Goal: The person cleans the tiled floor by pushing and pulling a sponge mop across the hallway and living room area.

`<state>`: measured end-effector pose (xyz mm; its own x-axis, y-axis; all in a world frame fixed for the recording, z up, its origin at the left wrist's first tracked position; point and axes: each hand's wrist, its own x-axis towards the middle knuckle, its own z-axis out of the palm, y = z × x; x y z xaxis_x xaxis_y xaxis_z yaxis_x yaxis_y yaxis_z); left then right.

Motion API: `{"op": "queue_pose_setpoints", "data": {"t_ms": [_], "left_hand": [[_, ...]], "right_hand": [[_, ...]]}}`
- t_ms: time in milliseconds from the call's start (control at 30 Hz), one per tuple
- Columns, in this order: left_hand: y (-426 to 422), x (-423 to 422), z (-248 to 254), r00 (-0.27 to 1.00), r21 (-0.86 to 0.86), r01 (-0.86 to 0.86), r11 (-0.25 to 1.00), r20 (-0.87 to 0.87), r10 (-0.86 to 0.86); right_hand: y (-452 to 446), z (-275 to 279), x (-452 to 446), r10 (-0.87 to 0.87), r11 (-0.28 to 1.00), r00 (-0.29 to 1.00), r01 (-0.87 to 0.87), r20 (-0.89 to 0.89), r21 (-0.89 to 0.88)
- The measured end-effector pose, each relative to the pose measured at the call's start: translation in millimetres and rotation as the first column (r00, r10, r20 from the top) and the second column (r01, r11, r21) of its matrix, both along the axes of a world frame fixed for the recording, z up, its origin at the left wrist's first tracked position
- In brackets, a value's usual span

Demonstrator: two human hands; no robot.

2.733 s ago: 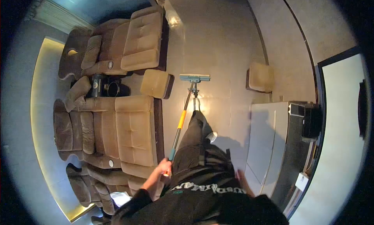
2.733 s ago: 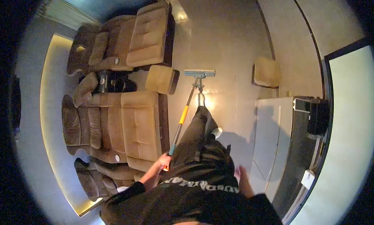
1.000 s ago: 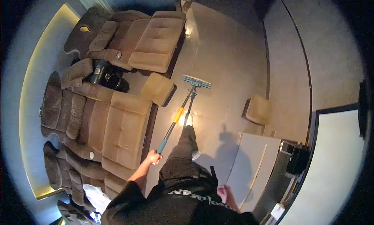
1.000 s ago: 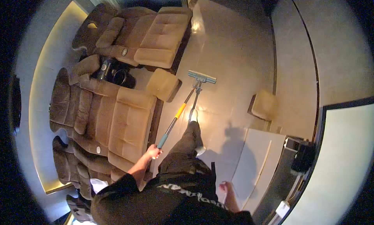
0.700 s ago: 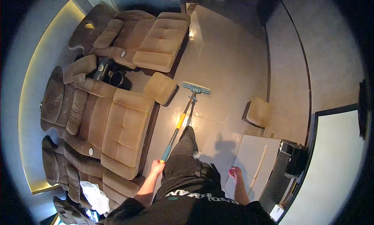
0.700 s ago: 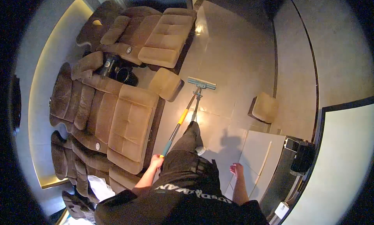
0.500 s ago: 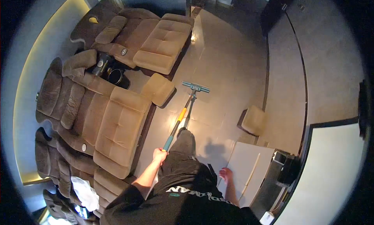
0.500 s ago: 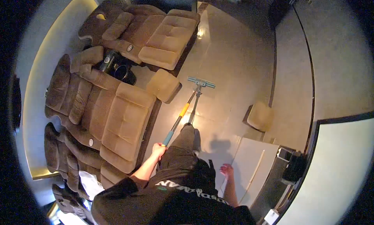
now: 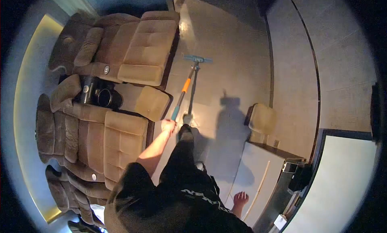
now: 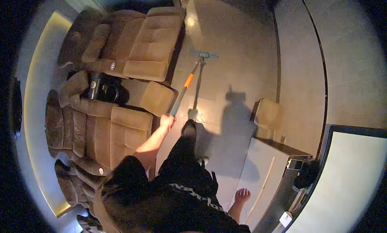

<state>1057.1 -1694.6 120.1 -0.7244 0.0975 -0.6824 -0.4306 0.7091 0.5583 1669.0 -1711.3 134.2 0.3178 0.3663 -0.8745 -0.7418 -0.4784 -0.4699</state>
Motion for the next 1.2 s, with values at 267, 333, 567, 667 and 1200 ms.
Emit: {"op": "queue_pose_setpoints", "data": {"t_ms": [267,333,567,667,1200], "left_hand": [[144,-201,-31,0.764,0.27,-0.018,0.963,0.624,-0.161],[179,-218,-4,0.666,0.323,0.005,0.946,0.704,-0.244],[150,-193,-28,0.633,0.43,-0.195,0.881,0.742,-0.222],[87,-165,-16,0.701,0.388,-0.16,0.907,0.692,-0.172],[-249,82,68,0.868,0.211,-0.032,0.977,0.49,-0.078]], "right_hand": [[109,42,-227,0.626,0.775,0.779,-0.619,-0.024,0.126],[112,36,-263,0.87,0.485,0.491,-0.869,0.052,0.094],[79,25,-303,0.972,0.227,0.231,-0.967,-0.029,-0.119],[58,16,-270,0.962,0.234,0.258,-0.948,-0.09,-0.214],[87,-67,-174,0.993,0.058,0.06,-0.998,0.101,0.015]]}}
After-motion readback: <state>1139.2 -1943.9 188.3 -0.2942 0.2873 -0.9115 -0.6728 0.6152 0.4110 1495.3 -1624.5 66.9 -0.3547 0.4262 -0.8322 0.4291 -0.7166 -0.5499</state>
